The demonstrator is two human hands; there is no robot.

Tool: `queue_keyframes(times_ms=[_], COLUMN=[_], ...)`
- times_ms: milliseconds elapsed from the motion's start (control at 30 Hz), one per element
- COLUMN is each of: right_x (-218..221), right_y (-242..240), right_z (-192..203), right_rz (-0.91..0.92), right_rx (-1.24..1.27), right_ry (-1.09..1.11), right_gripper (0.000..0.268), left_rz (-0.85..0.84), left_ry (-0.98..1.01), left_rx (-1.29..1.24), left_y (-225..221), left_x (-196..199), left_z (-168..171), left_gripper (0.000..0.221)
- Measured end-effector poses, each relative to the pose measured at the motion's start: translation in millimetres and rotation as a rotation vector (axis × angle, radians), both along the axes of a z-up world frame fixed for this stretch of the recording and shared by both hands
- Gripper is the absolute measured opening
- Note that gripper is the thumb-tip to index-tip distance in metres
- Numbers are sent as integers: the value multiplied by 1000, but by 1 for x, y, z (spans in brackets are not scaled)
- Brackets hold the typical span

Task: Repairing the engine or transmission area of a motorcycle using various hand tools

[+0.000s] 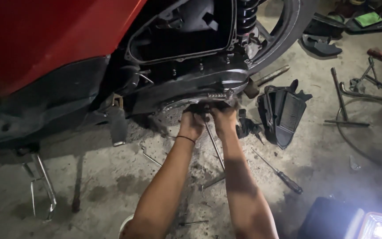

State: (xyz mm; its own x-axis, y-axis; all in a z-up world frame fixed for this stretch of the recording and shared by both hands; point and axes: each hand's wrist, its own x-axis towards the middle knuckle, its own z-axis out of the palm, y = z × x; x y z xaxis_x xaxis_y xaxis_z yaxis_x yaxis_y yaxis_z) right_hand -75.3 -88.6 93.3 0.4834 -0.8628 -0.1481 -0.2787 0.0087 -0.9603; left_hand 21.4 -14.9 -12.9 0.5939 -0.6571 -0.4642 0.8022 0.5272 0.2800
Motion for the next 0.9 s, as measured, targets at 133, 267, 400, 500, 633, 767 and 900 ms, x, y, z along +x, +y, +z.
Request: queue_keyframes(times_ms=[133,267,400,500,633,767,900], right_x=[4,9,13,19,27,28,27], right_y=[5,17,19,19,17,15,17], right_z=[-30,-40,-47,-50,-50,-55,-63], right_rz=[30,12,13,11,8,2,-7], right_rx=[-6,8,20,29,35,43,44], right_ry=[-4,-31,-45,-61,-86,-104,-123], right_gripper=[34,33,32,32,31,31,31], left_rz=[-73,-40,-61,3,-30,-53,-22], left_ry=[-66,-38,-126,-25,-61,-77,-54], left_rx=[114,142,178,136,197,204,224], left_y=[8,4,11,15,20,13,2], left_x=[-1,2,0,-2,3,13,20], left_z=[7,13,28,33,24,1,-19], left_gripper=[17,17,19,11,7,6,9])
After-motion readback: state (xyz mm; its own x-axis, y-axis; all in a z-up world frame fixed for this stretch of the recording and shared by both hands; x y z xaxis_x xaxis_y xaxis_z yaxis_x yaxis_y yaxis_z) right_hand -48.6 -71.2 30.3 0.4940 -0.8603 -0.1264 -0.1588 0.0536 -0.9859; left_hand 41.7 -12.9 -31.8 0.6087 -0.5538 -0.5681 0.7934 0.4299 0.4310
